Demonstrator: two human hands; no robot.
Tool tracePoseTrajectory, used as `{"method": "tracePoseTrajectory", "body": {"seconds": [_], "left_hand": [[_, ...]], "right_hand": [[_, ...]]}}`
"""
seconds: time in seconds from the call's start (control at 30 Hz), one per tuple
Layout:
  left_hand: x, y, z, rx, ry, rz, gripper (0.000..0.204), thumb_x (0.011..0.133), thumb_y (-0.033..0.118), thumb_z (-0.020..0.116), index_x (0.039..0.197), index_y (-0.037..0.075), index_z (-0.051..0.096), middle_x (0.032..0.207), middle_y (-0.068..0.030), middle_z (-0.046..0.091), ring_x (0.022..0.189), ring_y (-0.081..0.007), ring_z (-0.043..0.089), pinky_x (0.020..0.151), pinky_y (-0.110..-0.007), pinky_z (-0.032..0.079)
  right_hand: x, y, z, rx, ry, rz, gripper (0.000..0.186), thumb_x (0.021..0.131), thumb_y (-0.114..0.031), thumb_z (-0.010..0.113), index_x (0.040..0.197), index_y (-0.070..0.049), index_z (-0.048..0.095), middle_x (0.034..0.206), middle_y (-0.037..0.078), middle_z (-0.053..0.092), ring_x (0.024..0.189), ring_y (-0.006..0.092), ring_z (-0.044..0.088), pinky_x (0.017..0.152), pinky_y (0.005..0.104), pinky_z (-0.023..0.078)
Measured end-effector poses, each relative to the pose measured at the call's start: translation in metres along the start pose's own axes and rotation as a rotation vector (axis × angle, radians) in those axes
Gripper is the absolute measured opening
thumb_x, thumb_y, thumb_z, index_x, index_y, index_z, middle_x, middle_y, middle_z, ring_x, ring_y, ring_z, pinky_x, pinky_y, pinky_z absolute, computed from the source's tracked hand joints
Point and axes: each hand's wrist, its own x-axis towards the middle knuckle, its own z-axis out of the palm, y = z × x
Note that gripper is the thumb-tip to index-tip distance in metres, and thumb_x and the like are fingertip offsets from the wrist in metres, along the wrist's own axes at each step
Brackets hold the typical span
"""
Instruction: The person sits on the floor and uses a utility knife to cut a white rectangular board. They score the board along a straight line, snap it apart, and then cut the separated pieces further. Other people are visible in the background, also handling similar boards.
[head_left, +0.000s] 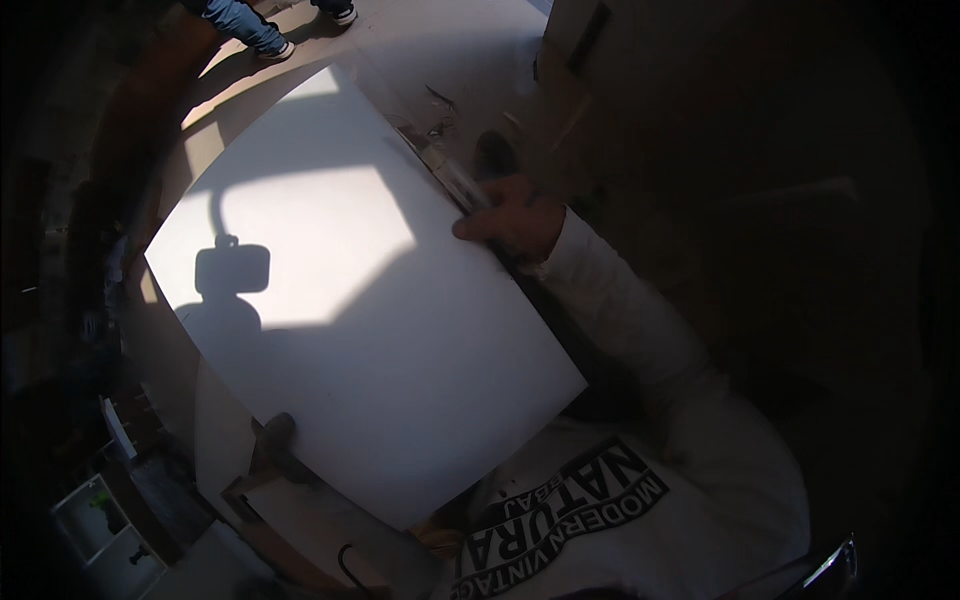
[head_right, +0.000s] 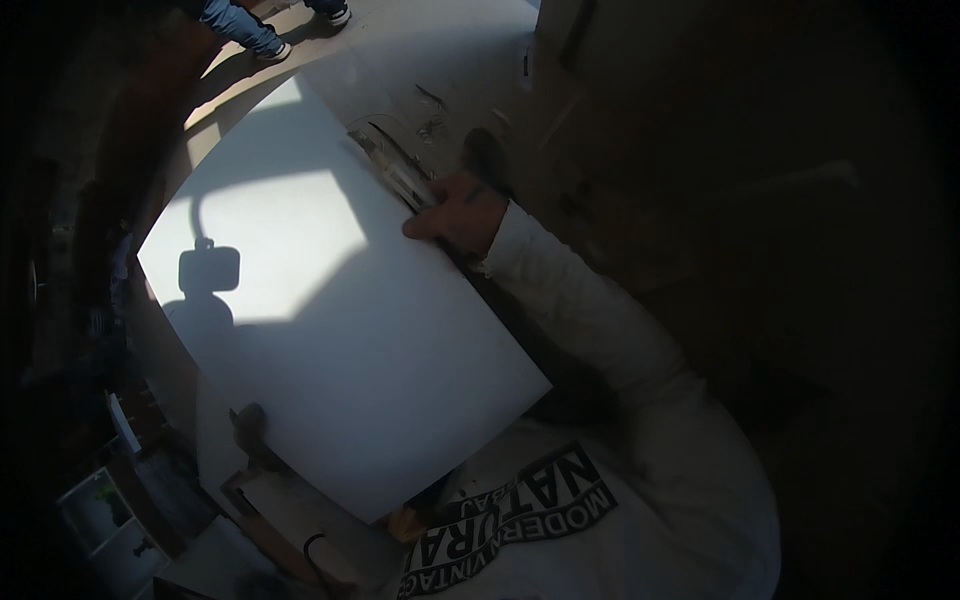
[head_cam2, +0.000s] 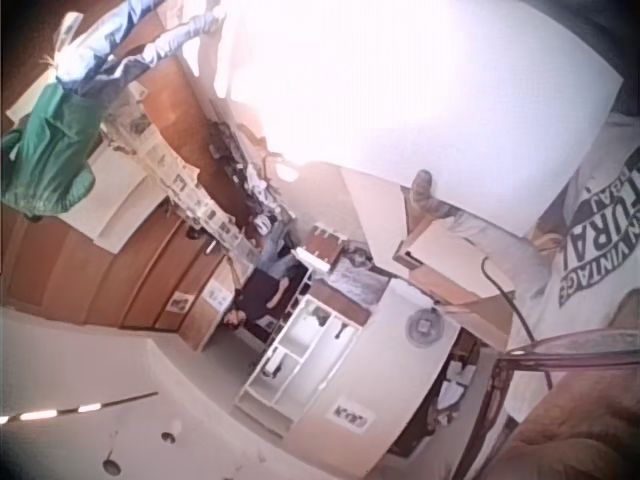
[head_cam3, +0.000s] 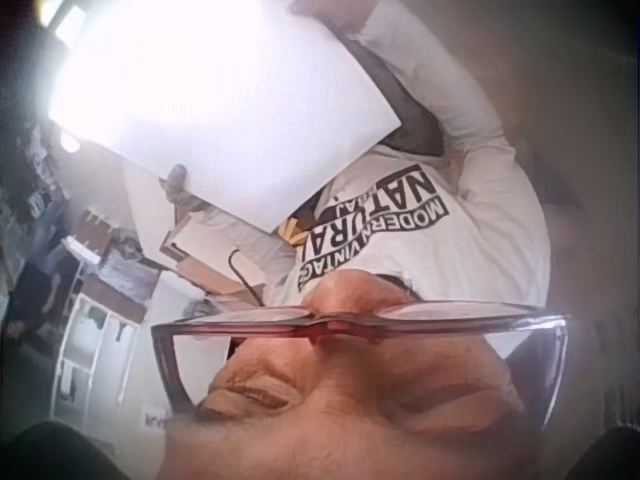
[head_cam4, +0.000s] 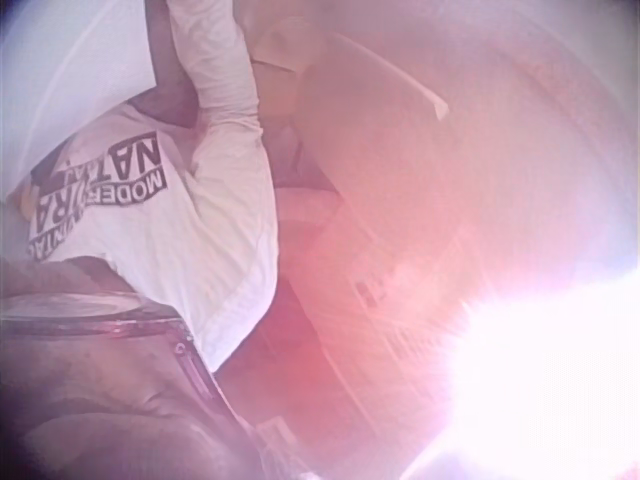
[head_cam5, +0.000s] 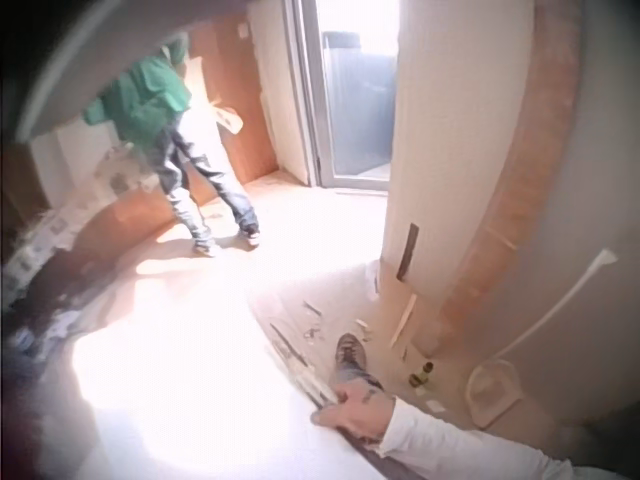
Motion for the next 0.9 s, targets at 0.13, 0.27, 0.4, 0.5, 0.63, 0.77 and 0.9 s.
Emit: {"method": "tracePoseTrajectory", "body": {"seconds": [0.13,0.27,0.4,0.5,0.63,0.77,0.9], "left_hand": [[0.005,0.005,-0.003,-0.117,0.055,-0.081,0.055,0.085,0.018,0.060,0.131,-0.007,0.042,0.119,-0.0244,0.057,0.083,-0.0289,0.068,0.065,-0.035,0.058],[0.038,0.006,0.005,0.052,0.028,0.043,0.056,0.083,0.017,0.061,0.131,-0.007,0.043,0.114,-0.0242,0.060,0.079,-0.0307,0.069,0.065,-0.036,0.059],[0.049,-0.016,0.041,0.342,0.205,0.163,0.057,0.081,0.020,0.059,0.130,-0.006,0.046,0.109,-0.0220,0.061,0.089,-0.0321,0.066,0.076,-0.039,0.057],[0.054,-0.026,0.054,0.404,0.249,0.153,0.059,0.079,0.022,0.059,0.129,-0.007,0.046,0.107,-0.0227,0.061,0.091,-0.0335,0.065,0.078,-0.041,0.057],[0.058,-0.024,0.043,0.395,0.069,0.017,0.064,0.076,0.022,0.062,0.128,-0.011,0.045,0.106,-0.0260,0.061,0.088,-0.0345,0.067,0.072,-0.041,0.059],[0.056,-0.030,0.037,0.369,0.179,0.043,0.065,0.073,0.015,0.065,0.129,-0.009,0.044,0.107,-0.0247,0.062,0.087,-0.0332,0.068,0.073,-0.040,0.060],[0.057,-0.040,0.046,0.379,0.192,0.068,0.065,0.073,0.016,0.065,0.129,-0.009,0.043,0.107,-0.0246,0.061,0.087,-0.0331,0.068,0.073,-0.040,0.060]], "right_hand": [[-0.006,0.005,0.000,0.169,0.052,0.018,0.030,0.074,-0.014,0.073,0.098,0.003,0.068,0.090,0.007,0.066,0.085,0.0166,0.061,0.081,0.0299,0.048],[0.007,0.006,0.003,0.062,0.183,-0.035,0.029,0.074,-0.015,0.073,0.099,0.000,0.069,0.089,0.005,0.066,0.085,0.0155,0.061,0.082,0.0277,0.047],[0.010,-0.002,-0.015,-0.154,0.269,-0.086,0.030,0.075,-0.014,0.072,0.101,0.001,0.069,0.090,0.005,0.067,0.083,0.0143,0.060,0.080,0.0267,0.047],[0.001,0.001,-0.027,-0.136,0.248,-0.086,0.028,0.077,-0.014,0.072,0.100,0.002,0.069,0.090,0.006,0.067,0.081,0.0134,0.060,0.078,0.0257,0.046],[-0.015,0.014,-0.028,-0.419,0.309,-0.250,0.024,0.081,-0.013,0.069,0.100,0.001,0.070,0.071,0.011,0.065,0.065,0.0130,0.059,0.064,0.0282,0.048],[-0.025,0.023,-0.019,-0.750,0.456,-0.502,0.023,0.083,-0.012,0.068,0.103,-0.002,0.071,0.070,0.011,0.066,0.059,0.0113,0.057,0.059,0.0282,0.048],[-0.037,0.021,-0.024,-0.850,0.431,-0.599,0.019,0.082,-0.009,0.068,0.099,-0.001,0.071,0.071,0.014,0.066,0.057,0.0146,0.060,0.056,0.0283,0.048]]}}
